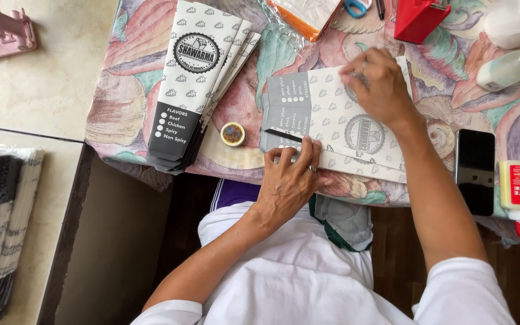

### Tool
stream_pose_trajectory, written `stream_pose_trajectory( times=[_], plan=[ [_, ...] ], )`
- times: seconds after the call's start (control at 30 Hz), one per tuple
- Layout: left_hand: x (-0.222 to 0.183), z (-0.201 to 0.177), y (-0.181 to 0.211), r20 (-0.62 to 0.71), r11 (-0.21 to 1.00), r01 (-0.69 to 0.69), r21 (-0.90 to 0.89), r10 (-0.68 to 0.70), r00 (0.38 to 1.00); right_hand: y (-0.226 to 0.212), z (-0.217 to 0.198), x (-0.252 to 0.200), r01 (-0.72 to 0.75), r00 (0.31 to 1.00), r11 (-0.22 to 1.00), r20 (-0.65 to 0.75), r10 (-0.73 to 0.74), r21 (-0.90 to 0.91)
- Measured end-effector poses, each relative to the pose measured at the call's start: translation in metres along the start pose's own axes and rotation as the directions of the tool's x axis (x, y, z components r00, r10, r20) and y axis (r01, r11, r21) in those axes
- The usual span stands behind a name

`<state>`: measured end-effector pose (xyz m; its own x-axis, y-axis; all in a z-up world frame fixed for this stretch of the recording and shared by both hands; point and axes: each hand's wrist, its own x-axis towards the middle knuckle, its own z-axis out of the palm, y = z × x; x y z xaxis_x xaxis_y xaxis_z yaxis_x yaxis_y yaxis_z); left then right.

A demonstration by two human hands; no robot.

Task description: The person prepares paper food wrappers by hand on a table, including folding them along pre-scored lines and applying adhesive from a small container to secure the edges.

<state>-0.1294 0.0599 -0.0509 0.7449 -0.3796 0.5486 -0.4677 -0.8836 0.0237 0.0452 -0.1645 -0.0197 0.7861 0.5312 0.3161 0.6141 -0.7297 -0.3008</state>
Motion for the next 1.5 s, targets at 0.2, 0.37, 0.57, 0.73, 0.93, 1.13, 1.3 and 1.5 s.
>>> stream_pose_trajectory(
  times=[0.2,0.37,0.57,0.73,0.93,1.13,1.3,1.5],
  plan=[
    [-0.002,0.003,0.0,-0.002,1.0,-0.003,-0.012,0.003,1.0,0.014,0.003,0.04,-0.208,0.923,0.974,0.311,0.225,-0.089],
    [0.0,-0.002,0.0,0.0,1.0,-0.008,0.002,0.008,1.0,0.016,0.002,0.051,-0.224,0.922,0.973,0.334,0.194,0.055],
    [-0.003,0.004,0.002,0.022,1.0,-0.012,0.029,0.012,1.0,0.018,-0.007,0.048,-0.21,0.947,0.962,0.281,0.156,0.174],
    [-0.001,0.002,0.002,0.006,0.999,-0.002,0.048,0.002,1.0,0.001,-0.018,0.021,0.044,0.998,0.999,0.046,-0.044,0.005],
    [-0.01,0.022,0.005,-0.042,0.988,-0.026,-0.152,0.02,0.999,-0.037,-0.012,-0.04,0.216,0.936,0.911,-0.189,-0.296,-0.352],
    [-0.002,0.004,0.002,-0.074,0.978,-0.025,-0.207,0.01,0.997,-0.084,0.001,-0.085,0.277,0.878,0.849,-0.241,-0.414,-0.449],
    [-0.006,0.013,0.004,-0.081,0.974,-0.027,-0.226,0.009,0.997,-0.083,0.02,-0.098,0.316,0.836,0.843,-0.293,-0.464,-0.435],
    [-0.006,0.017,0.001,-0.107,0.974,-0.013,-0.226,-0.012,0.994,-0.098,0.013,-0.093,0.304,0.848,0.882,-0.32,-0.423,-0.36]
  ],
)
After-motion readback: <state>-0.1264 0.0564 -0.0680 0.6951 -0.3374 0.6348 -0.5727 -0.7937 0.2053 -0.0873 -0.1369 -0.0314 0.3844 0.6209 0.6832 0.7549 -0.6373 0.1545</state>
